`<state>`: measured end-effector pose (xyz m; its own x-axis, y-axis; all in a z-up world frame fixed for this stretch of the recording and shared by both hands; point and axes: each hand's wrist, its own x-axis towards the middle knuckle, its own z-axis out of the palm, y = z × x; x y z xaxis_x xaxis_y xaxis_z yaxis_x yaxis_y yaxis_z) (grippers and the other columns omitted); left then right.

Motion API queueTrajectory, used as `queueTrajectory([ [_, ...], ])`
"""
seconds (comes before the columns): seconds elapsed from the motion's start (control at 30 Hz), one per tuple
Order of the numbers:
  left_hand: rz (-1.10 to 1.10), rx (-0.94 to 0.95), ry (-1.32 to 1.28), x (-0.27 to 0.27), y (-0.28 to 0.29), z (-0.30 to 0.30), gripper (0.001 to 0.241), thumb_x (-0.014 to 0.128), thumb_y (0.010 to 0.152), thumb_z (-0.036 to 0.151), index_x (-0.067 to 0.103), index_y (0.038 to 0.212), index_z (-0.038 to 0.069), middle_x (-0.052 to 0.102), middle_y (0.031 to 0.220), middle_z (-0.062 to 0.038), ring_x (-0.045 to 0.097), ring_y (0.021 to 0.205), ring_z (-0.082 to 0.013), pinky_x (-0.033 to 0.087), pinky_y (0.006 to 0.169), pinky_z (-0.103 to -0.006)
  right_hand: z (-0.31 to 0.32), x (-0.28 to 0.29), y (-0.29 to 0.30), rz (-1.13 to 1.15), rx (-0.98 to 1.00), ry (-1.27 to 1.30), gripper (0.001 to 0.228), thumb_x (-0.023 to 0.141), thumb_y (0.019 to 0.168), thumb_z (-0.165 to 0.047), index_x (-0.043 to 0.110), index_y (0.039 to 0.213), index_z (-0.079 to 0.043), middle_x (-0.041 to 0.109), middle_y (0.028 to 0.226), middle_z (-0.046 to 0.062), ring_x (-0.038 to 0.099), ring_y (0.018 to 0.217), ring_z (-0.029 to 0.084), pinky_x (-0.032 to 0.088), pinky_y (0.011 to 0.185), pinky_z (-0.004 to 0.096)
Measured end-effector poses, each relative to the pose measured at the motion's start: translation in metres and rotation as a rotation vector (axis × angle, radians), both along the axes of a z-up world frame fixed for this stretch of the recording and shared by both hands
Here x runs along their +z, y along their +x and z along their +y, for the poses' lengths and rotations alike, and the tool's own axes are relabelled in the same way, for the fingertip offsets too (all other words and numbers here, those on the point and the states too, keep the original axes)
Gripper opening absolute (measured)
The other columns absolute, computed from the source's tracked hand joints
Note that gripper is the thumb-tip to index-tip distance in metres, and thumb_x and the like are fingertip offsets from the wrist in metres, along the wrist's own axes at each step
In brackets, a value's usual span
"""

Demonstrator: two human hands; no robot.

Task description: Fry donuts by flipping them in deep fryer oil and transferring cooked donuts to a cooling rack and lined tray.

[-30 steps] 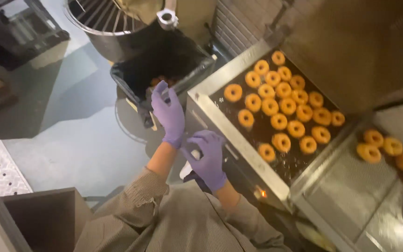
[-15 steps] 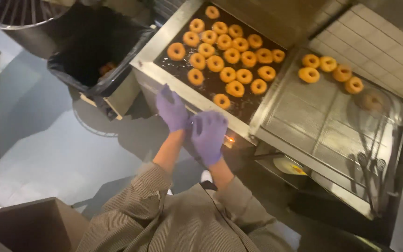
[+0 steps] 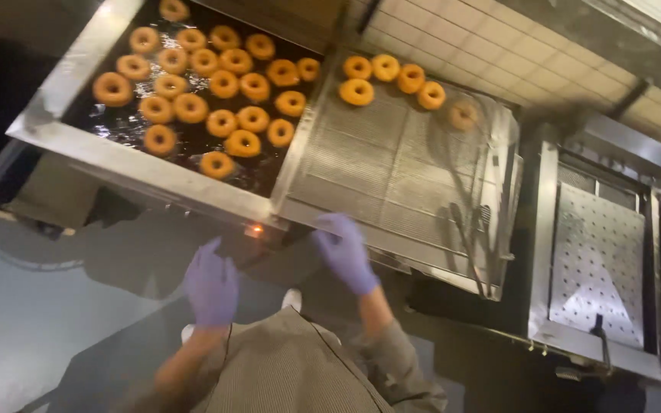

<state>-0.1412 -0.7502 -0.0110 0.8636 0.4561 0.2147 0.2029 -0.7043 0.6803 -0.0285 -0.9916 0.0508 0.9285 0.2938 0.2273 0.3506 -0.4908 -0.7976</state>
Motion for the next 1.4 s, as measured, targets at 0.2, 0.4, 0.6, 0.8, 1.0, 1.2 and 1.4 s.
queueTrajectory([
  [0.2, -0.038, -0.186, 0.221, -0.008, -0.053, -0.063, 0.048, 0.067, 0.083, 0.013, 0.058, 0.13, 0.007, 0.063, 0.13, -0.01, 0.054, 0.131, -0.0299, 0.03, 0.119, -0.0568, -0.241, -0.01, 0.049, -0.055, -0.696, -0.273, 0.028, 0.067, 0.101, -0.015, 0.066, 0.126, -0.003, 0.069, 0.123, 0.018, 0.065, 0.114, 0.028, 0.052, 0.098, 0.043],
  [0.4, -0.152, -0.248, 0.335, -0.057, -0.032, -0.082, 0.044, 0.064, 0.083, 0.006, 0.06, 0.126, 0.013, 0.062, 0.128, -0.003, 0.055, 0.13, -0.0244, 0.03, 0.121, -0.0565, -0.426, -0.106, 0.051, 0.037, -0.949, -0.716, 0.037, 0.066, 0.091, -0.024, 0.07, 0.125, -0.01, 0.065, 0.123, 0.024, 0.063, 0.108, 0.044, 0.051, 0.092, 0.054],
  [0.6, -0.141, -0.421, 0.368, -0.154, -0.009, -0.085, 0.049, 0.066, 0.08, 0.009, 0.059, 0.129, 0.011, 0.061, 0.132, -0.006, 0.052, 0.132, -0.0292, 0.026, 0.119, -0.0603, -0.466, -0.163, 0.074, 0.225, -0.753, -0.737, 0.037, 0.069, 0.088, -0.027, 0.067, 0.12, -0.009, 0.064, 0.121, 0.025, 0.063, 0.108, 0.047, 0.051, 0.088, 0.057],
  [0.8, 0.025, -0.725, 0.485, -0.175, 0.02, -0.084, 0.051, 0.069, 0.085, 0.015, 0.058, 0.135, 0.008, 0.06, 0.137, -0.011, 0.05, 0.134, -0.0333, 0.02, 0.118, -0.0639, -0.472, -0.167, 0.11, 0.148, -0.836, -0.906, 0.029, 0.07, 0.094, -0.03, 0.069, 0.115, -0.01, 0.071, 0.116, 0.022, 0.07, 0.105, 0.043, 0.056, 0.089, 0.055],
  [1.0, -0.529, -0.023, 0.246, 0.005, 0.146, 0.004, 0.035, 0.067, 0.096, 0.004, 0.06, 0.13, 0.003, 0.064, 0.116, -0.01, 0.06, 0.107, -0.0354, 0.045, 0.101, -0.0537, -0.534, -0.168, 0.154, 0.133, -0.654, -1.125, 0.048, 0.044, 0.117, -0.036, 0.063, 0.111, 0.007, 0.072, 0.094, 0.034, 0.073, 0.088, 0.05, 0.06, 0.074, 0.055],
  [1.2, -0.729, -0.1, -0.206, 0.168, 0.164, 0.092, 0.018, 0.063, 0.11, 0.004, 0.061, 0.128, 0.004, 0.064, 0.129, -0.013, 0.055, 0.124, -0.0313, 0.043, 0.114, -0.0399, -0.45, -0.032, 0.15, -0.074, -0.82, -1.146, 0.052, 0.045, 0.126, -0.035, 0.064, 0.096, 0.004, 0.073, 0.081, 0.029, 0.074, 0.081, 0.045, 0.058, 0.067, 0.052],
  [1.4, -0.731, -0.158, -0.158, 0.223, 0.116, 0.094, 0.063, 0.074, 0.08, 0.0, 0.041, 0.133, 0.007, 0.05, 0.131, -0.012, 0.056, 0.121, -0.0288, 0.052, 0.091, -0.0381, -0.31, -0.021, 0.146, -0.212, -0.485, -1.012, 0.018, 0.054, 0.101, -0.012, 0.067, 0.11, -0.004, 0.07, 0.098, 0.023, 0.071, 0.085, 0.044, 0.058, 0.073, 0.05],
])
